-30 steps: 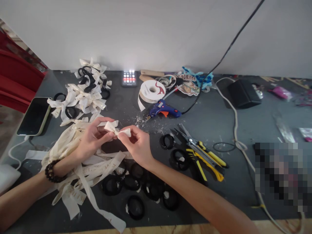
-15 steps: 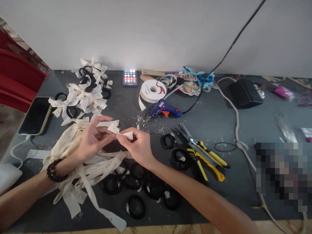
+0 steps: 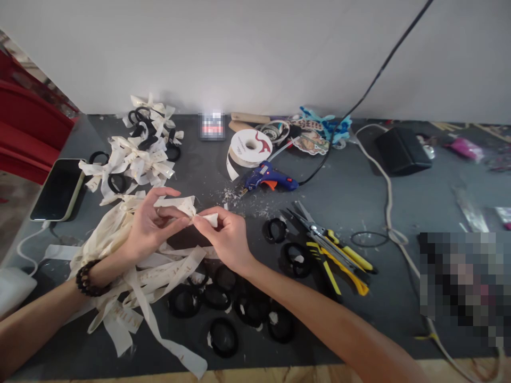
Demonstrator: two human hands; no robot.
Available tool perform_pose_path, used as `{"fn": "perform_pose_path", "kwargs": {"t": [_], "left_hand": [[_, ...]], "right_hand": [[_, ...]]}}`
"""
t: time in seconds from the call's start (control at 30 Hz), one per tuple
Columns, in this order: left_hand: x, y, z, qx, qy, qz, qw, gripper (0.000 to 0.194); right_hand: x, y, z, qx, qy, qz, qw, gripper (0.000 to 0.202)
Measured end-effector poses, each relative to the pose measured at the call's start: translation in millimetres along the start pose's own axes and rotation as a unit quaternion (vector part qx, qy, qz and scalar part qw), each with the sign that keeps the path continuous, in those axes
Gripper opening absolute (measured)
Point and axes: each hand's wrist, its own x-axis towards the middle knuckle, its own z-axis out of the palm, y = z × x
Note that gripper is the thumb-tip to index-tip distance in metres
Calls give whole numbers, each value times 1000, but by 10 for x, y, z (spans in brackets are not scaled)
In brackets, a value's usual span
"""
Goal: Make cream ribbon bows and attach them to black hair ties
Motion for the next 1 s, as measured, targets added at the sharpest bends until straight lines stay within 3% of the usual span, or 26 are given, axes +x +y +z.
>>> {"fn": "perform_pose_path", "kwargs": {"t": [0.13, 0.27, 0.37, 0.5, 0.7, 0.83, 1.0], "left_hand": [[2, 19, -1, 4, 1, -5, 1000, 56], [0, 39, 22, -9, 39, -11, 999, 55], [3, 57, 34, -28, 50, -10, 998, 54], [18, 78, 40, -57, 32, -33, 997, 54], [37, 25, 18, -7, 21, -59, 998, 69], [41, -18, 3, -4, 15, -55, 998, 63], [55, 14, -3, 17, -34, -73, 997, 53]], "right_hand": [[-2, 23, -13, -4, 2, 7, 1000, 23], [2, 37, -16, 42, -19, 9, 999, 29], [13, 44, -2, 66, -1, 8, 998, 30], [14, 48, 21, 93, 19, 7, 995, 28], [-15, 14, 11, 41, -30, 2, 999, 24], [-8, 2, -2, 24, -24, 0, 999, 25], [6, 45, -11, 53, -18, -3, 998, 22]]}}
